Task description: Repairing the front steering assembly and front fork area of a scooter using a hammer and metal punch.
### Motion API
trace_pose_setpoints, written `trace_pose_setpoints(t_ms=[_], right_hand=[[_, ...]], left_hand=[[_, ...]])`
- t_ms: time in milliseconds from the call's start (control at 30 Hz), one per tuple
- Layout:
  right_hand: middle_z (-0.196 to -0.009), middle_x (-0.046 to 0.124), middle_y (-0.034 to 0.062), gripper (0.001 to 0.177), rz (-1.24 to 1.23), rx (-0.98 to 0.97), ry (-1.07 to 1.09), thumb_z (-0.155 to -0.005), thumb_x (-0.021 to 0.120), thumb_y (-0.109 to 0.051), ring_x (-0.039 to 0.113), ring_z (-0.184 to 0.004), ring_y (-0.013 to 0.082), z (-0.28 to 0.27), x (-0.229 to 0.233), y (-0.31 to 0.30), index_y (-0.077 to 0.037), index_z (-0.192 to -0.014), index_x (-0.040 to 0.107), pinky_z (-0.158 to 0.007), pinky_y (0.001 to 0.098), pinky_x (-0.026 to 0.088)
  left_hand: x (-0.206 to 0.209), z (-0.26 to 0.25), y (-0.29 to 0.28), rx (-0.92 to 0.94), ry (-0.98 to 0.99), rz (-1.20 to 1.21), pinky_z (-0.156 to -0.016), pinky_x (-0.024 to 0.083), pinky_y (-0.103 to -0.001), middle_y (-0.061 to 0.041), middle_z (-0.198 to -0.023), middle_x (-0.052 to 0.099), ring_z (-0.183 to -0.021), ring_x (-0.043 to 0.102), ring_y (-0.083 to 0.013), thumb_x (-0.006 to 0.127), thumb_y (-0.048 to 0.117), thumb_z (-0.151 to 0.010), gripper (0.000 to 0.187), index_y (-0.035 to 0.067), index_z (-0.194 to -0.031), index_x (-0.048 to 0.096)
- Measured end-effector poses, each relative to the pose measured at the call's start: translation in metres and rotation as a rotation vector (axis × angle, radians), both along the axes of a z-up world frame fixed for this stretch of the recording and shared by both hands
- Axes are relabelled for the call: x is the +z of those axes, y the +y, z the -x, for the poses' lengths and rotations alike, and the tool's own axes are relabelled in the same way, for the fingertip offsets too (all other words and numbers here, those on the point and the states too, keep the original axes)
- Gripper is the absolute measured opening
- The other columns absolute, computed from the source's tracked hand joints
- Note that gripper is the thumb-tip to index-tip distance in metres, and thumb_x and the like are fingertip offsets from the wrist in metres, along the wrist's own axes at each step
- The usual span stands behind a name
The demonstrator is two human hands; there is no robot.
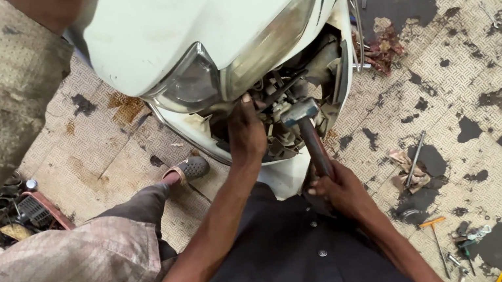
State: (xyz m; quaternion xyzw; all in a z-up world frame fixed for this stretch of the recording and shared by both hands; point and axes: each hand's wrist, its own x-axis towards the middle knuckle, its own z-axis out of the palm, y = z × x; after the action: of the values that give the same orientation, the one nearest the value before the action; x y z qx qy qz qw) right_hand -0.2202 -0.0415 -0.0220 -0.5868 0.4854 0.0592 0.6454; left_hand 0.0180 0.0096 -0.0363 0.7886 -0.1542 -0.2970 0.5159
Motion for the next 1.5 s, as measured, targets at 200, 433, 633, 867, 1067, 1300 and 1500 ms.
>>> trace_pose_setpoints(t_ms=[200, 433, 633, 867, 1067, 1300, 1500], right_hand=[[-0.085, 0.065, 0.0058, 0.036, 0.025, -0.011, -0.037, -0.091, 0.062, -0.009, 0.062, -0.075, 0.0127, 0.045, -0.042, 0.005, 0.003, -0.125, 0.059, -0.067, 0.0275, 0.052], [-0.086, 0.064, 0.0054, 0.034, -0.003, -0.057, -0.021, -0.093, 0.058, -0.005, 0.063, -0.077, 0.0128, 0.043, -0.036, 0.001, 0.006, -0.124, 0.058, -0.072, 0.0288, 0.055], [-0.087, 0.062, 0.0053, 0.035, -0.062, -0.126, -0.105, -0.092, 0.057, 0.002, 0.063, -0.078, 0.0128, 0.052, -0.042, -0.003, 0.008, -0.126, 0.056, -0.078, 0.0303, 0.057], [-0.094, 0.064, 0.0097, 0.034, -0.098, -0.166, -0.094, -0.095, 0.052, -0.001, 0.069, -0.086, 0.0164, 0.073, -0.057, 0.001, 0.008, -0.128, 0.052, -0.088, 0.0332, 0.060], [-0.094, 0.064, 0.0113, 0.034, -0.084, -0.147, -0.066, -0.095, 0.050, 0.001, 0.068, -0.085, 0.0180, 0.074, -0.065, 0.004, 0.008, -0.128, 0.053, -0.089, 0.0345, 0.060], [-0.095, 0.066, 0.0113, 0.031, -0.100, -0.146, -0.052, -0.096, 0.050, -0.001, 0.072, -0.090, 0.0191, 0.079, -0.062, 0.003, 0.008, -0.126, 0.053, -0.084, 0.0325, 0.057], [-0.098, 0.065, 0.0114, 0.032, -0.099, -0.147, -0.089, -0.095, 0.053, -0.001, 0.071, -0.092, 0.0202, 0.093, -0.083, 0.008, 0.009, -0.126, 0.054, -0.085, 0.0318, 0.058]], left_hand=[[0.001, 0.011, -0.003, 0.023, 0.056, -0.063, -0.069, 0.055, -0.038, -0.003, -0.070, 0.056, -0.067, 0.063, -0.0170, 0.017, 0.052, -0.110, 0.065, 0.006, -0.101, 0.063], [-0.002, 0.036, -0.022, 0.025, -0.006, -0.011, -0.049, 0.046, -0.033, -0.001, -0.064, 0.052, -0.052, 0.055, -0.0118, 0.027, 0.047, -0.108, 0.053, 0.011, -0.119, 0.065], [-0.007, 0.034, -0.017, 0.040, 0.195, 0.052, -0.040, 0.039, -0.031, 0.003, -0.061, 0.044, -0.048, 0.044, -0.0102, 0.028, 0.048, -0.112, 0.055, 0.009, -0.098, 0.066], [-0.015, 0.038, -0.011, 0.053, 0.176, 0.183, -0.038, 0.040, -0.030, 0.006, -0.057, 0.039, -0.045, 0.041, -0.0089, 0.030, 0.051, -0.108, 0.051, 0.014, -0.088, 0.059], [-0.013, 0.036, -0.009, 0.034, 0.140, 0.205, -0.039, 0.037, -0.029, 0.007, -0.058, 0.038, -0.046, 0.040, -0.0085, 0.028, 0.055, -0.108, 0.054, 0.014, -0.089, 0.058], [-0.015, 0.035, -0.011, 0.049, 0.211, 0.225, -0.040, 0.040, -0.028, 0.005, -0.056, 0.044, -0.045, 0.044, -0.0091, 0.026, 0.071, -0.100, 0.068, 0.013, -0.084, 0.058], [-0.027, 0.032, -0.007, 0.030, 0.182, 0.248, -0.043, 0.039, -0.028, 0.005, -0.056, 0.044, -0.047, 0.045, -0.0076, 0.024, 0.083, -0.096, 0.080, 0.013, -0.084, 0.059]])
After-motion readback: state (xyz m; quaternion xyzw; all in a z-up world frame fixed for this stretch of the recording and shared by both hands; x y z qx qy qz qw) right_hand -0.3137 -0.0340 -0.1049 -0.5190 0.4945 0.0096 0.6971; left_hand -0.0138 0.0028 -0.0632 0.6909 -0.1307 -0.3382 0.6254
